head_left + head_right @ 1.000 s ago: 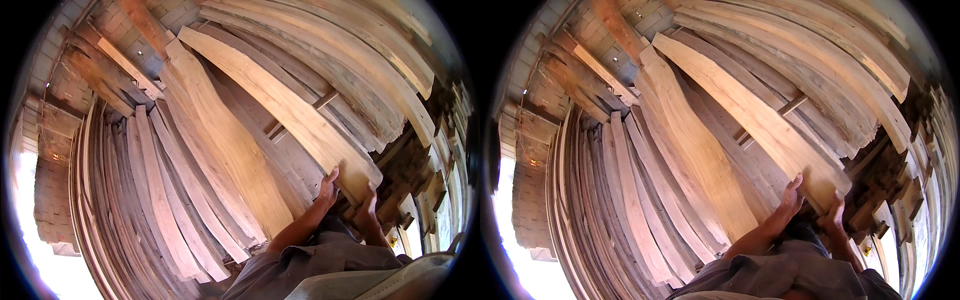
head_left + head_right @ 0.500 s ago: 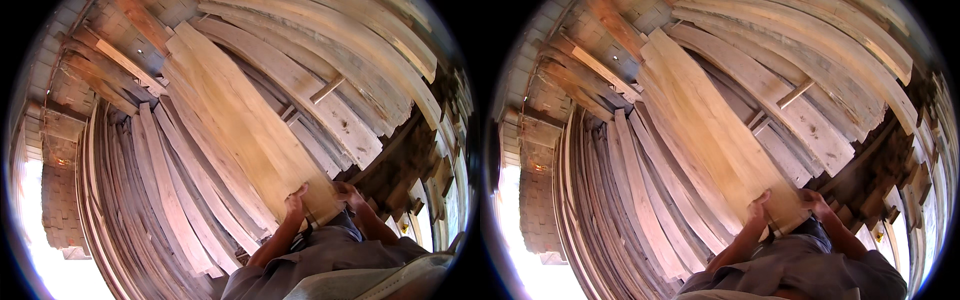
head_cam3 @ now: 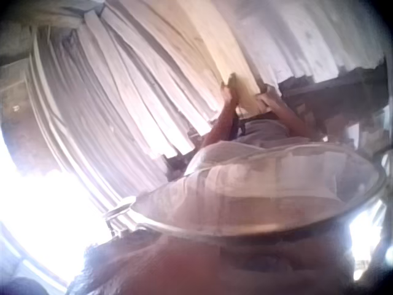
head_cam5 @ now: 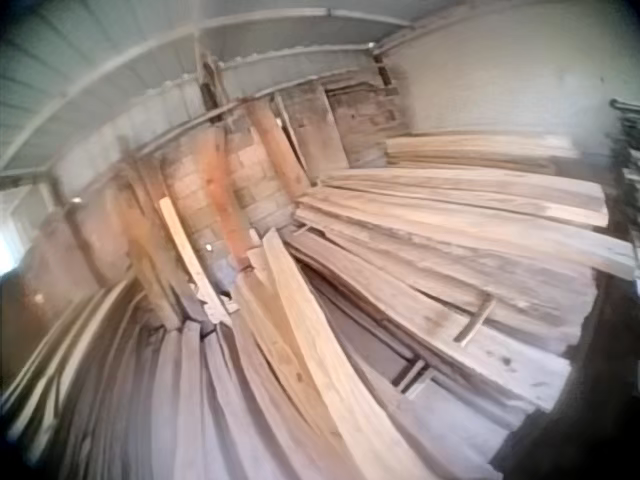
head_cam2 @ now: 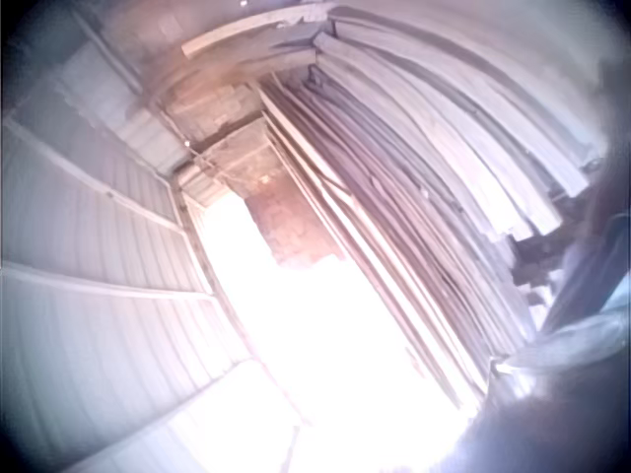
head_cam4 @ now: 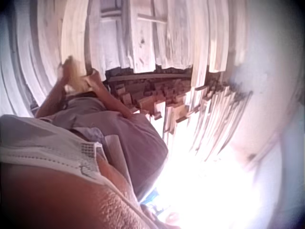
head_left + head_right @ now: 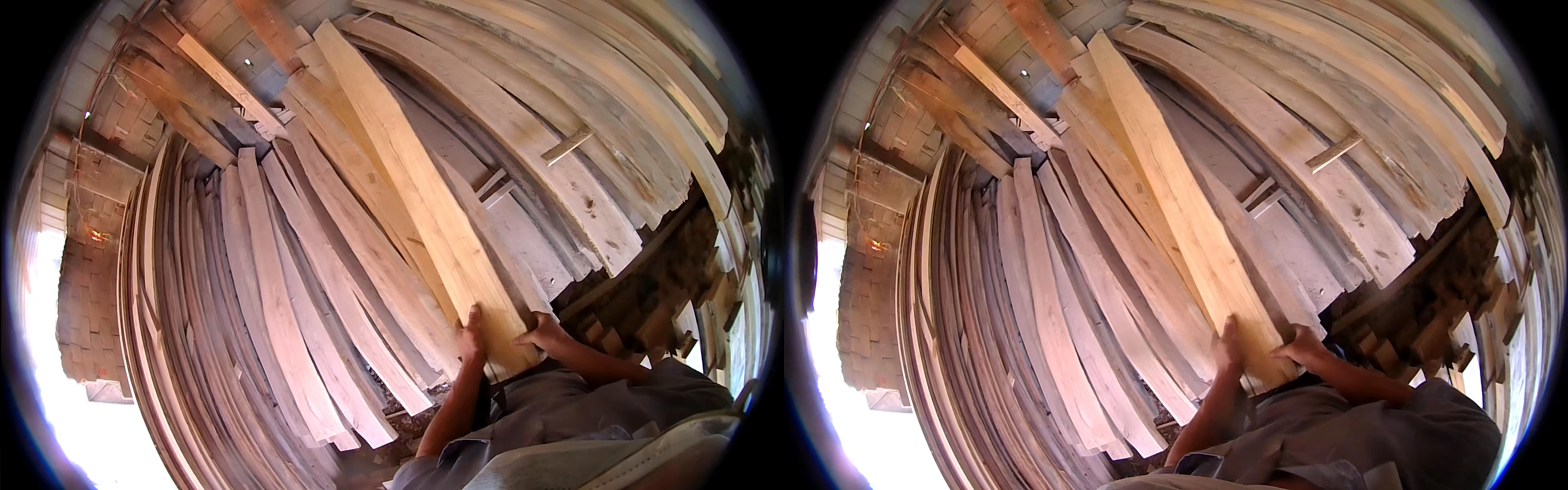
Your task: The person repeatedly lifts wooden planks from a large vertical stack and places them onto a lower pile. The person handles the planks one at a time, lifting them from the top of the stack and moving them to a different location.
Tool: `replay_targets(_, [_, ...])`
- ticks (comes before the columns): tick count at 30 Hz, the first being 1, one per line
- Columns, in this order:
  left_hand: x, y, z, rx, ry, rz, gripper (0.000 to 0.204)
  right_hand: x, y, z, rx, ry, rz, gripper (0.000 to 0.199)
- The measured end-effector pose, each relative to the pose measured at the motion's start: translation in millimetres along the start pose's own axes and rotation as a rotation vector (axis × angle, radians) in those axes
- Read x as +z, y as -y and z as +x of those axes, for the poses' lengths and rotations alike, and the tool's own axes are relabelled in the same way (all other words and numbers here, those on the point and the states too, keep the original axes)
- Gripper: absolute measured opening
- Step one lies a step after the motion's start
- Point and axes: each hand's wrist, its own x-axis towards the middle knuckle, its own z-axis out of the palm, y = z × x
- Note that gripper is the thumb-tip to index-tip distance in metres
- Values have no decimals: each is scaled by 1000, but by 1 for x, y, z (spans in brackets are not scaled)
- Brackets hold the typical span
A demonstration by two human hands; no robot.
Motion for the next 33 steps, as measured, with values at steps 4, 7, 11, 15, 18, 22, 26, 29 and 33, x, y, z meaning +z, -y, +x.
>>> replay_targets(4, [23,-39,-47,582,-220,741,79,-24,26,-22,-28,-82,23,64])
replay_targets(7, [24,-23,-53,604,-175,572,74,-34,44,-32,-102,-192,-240,67])
replay_targets(11, [30,-15,-49,803,-53,558,70,-26,56,-41,-129,-276,-536,67])
replay_targets(15, [32,-2,-49,863,-81,518,76,-1,63,-48,-131,-247,-679,71])
replay_targets(18, [21,10,-43,793,-77,420,77,10,59,-49,-146,-186,-704,71])
replay_targets(22, [1,37,-31,714,-78,288,76,28,52,-54,-184,-74,-707,75])
replay_targets(26, [-21,69,-19,628,-169,416,77,48,39,-52,-255,28,-680,83])
replay_targets(29, [-41,85,-8,703,-194,534,76,63,26,-47,-359,112,-629,90])
replay_targets(33, [-71,73,-25,-138,335,-652,64,78,12,-45,-716,134,-613,100])
